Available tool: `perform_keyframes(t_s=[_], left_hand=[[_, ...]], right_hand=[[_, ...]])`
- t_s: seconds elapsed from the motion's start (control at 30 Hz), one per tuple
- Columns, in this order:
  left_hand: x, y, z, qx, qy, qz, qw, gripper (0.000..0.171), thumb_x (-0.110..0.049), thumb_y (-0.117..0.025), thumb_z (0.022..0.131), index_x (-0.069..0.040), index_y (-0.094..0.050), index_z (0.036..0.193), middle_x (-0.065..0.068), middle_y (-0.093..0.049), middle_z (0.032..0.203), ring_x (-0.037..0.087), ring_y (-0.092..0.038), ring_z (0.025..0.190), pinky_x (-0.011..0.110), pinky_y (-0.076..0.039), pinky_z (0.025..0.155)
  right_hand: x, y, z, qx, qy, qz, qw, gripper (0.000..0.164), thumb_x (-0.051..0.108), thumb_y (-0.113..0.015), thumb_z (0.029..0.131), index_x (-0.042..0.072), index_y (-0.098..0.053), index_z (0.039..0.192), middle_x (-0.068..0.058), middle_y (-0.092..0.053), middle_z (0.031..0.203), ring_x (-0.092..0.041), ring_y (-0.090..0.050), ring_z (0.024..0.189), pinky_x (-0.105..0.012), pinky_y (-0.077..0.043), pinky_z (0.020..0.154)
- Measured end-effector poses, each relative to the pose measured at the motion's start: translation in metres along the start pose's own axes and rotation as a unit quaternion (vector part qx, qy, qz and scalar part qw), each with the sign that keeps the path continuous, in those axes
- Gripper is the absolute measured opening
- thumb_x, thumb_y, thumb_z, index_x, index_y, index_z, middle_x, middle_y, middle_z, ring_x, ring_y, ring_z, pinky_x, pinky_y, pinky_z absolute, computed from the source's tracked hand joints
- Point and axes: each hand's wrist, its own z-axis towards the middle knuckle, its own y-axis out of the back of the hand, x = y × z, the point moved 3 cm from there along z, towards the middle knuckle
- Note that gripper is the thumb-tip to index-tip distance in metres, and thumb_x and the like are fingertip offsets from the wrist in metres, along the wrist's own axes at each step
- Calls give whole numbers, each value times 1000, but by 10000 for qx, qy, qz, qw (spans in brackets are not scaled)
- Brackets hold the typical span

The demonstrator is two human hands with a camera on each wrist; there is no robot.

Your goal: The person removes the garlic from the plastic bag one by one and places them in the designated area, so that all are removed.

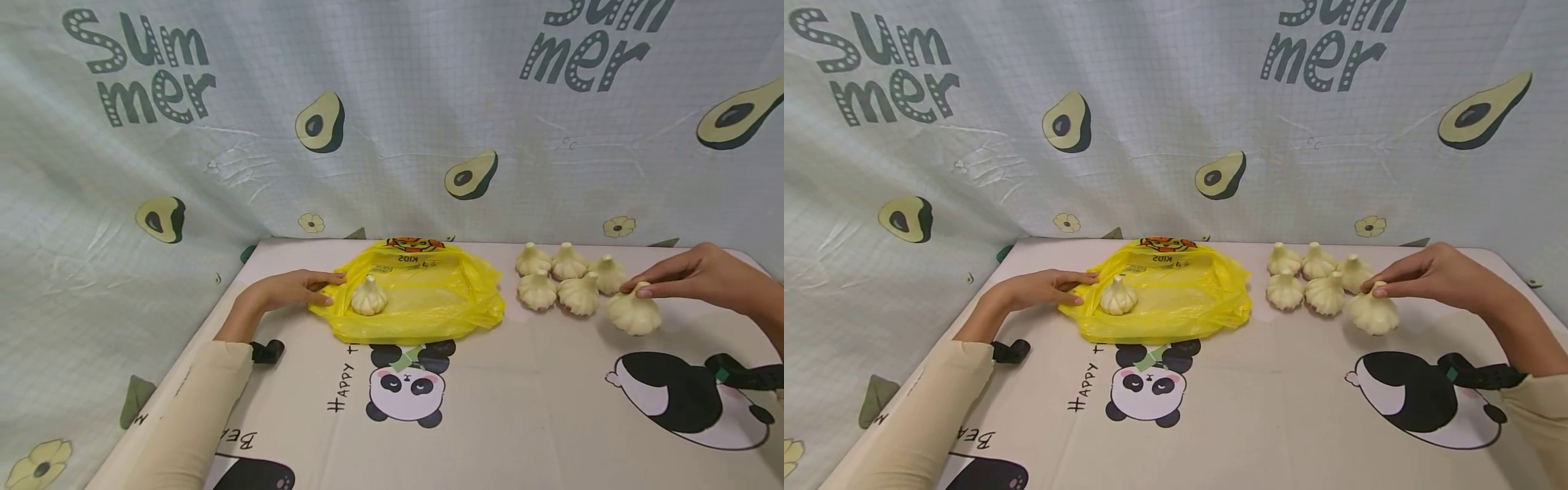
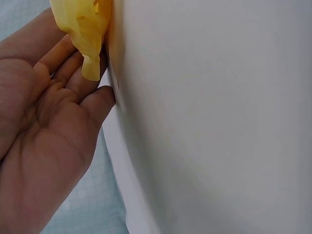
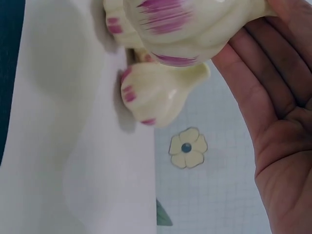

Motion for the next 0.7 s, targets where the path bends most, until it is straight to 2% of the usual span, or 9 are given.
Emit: perform_keyframes(t_s=[0.37, 0.7], left_hand=[[-1, 0, -1, -23, 168, -53, 9998, 63, -31, -70, 97, -17, -47, 154, 14, -24, 167, 37, -17, 154, 60, -12, 122], [-1, 1, -1, -13, 207, -55, 9998, 64, -32, -71, 97, -18, -47, 154, 13, -25, 167, 37, -17, 154, 60, -12, 122]], right_hand=[[-19, 7, 7, -12, -396, -193, 9990, 16, 15, -78, 91, 10, -82, 105, 11, -78, 101, 15, -60, 95, -14, -50, 69], [-30, -2, 16, -32, -508, -191, 9985, 18, 14, -78, 90, 6, -81, 105, 13, -77, 97, 15, -60, 92, -13, -49, 68]])
